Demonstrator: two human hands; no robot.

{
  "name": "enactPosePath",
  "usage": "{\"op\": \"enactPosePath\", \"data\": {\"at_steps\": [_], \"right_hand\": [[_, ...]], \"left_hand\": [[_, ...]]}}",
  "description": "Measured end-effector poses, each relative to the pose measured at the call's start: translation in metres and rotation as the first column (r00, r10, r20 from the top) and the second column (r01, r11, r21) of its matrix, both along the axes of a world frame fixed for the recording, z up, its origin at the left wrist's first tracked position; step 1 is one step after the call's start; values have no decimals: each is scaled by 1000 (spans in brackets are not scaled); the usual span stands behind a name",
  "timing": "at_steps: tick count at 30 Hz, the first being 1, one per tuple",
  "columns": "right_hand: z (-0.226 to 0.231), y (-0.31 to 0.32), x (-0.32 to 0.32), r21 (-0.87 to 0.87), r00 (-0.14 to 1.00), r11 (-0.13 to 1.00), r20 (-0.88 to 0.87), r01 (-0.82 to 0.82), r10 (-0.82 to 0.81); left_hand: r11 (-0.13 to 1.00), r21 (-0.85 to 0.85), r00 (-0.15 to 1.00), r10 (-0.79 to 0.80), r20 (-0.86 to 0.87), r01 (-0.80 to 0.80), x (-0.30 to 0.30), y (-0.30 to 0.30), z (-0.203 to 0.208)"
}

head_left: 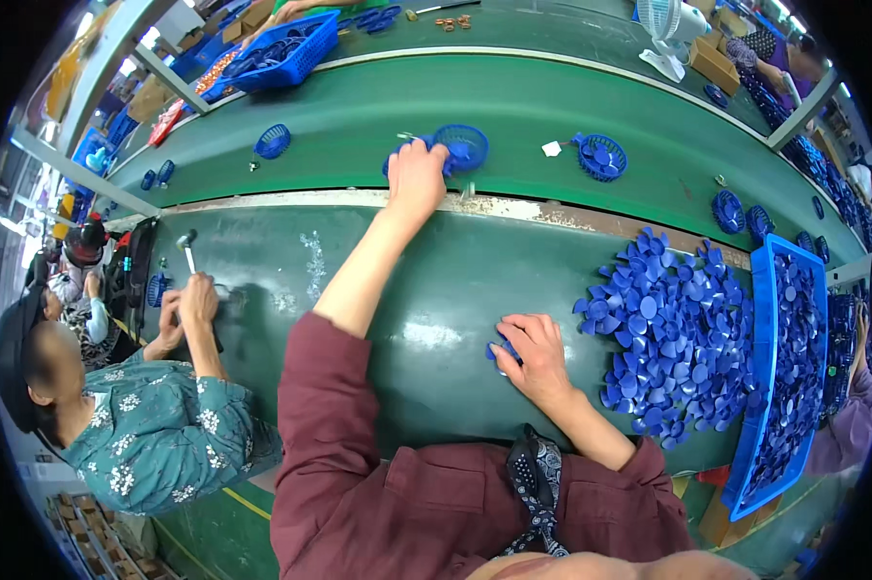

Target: The person assembles portable fans along an assembly line by picking fan casings and fan blades and fitting the blades into the casings by hand.

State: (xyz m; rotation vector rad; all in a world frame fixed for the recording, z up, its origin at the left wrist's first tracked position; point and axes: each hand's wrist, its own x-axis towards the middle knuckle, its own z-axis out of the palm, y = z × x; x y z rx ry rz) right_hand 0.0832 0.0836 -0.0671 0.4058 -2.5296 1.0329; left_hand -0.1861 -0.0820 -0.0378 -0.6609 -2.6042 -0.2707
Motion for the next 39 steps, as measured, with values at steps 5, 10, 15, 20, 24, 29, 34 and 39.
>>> {"op": "enactPosePath", "data": {"at_steps": [5,10,15,20,24,29,34,39], "right_hand": [[3,0,5,19,1000,1000,0,15,-15],[16,3,16,207,1000,978,11,-16,14],[35,9,39,321,994,946,110,-41,6],[42,15,49,271,963,956,268,-108,32],[59,25,55,330,932,910,338,-250,133],[63,32,60,308,909,896,367,-320,198],[74,39,62,245,882,894,392,-376,263],[62,55,63,281,880,916,456,-287,135]], "left_hand": [[994,-39,994,-101,-36,99,102,-25,45],[938,-283,943,-106,314,199,177,-63,33],[962,-225,933,-66,354,154,187,-58,53],[992,-100,975,-59,216,82,147,-33,16],[978,-206,983,9,181,28,129,-21,9],[993,-119,1000,-10,-1,10,119,-16,9],[1000,-23,944,9,330,-2,122,-20,2],[670,681,716,-317,622,-295,173,7,30]]}}
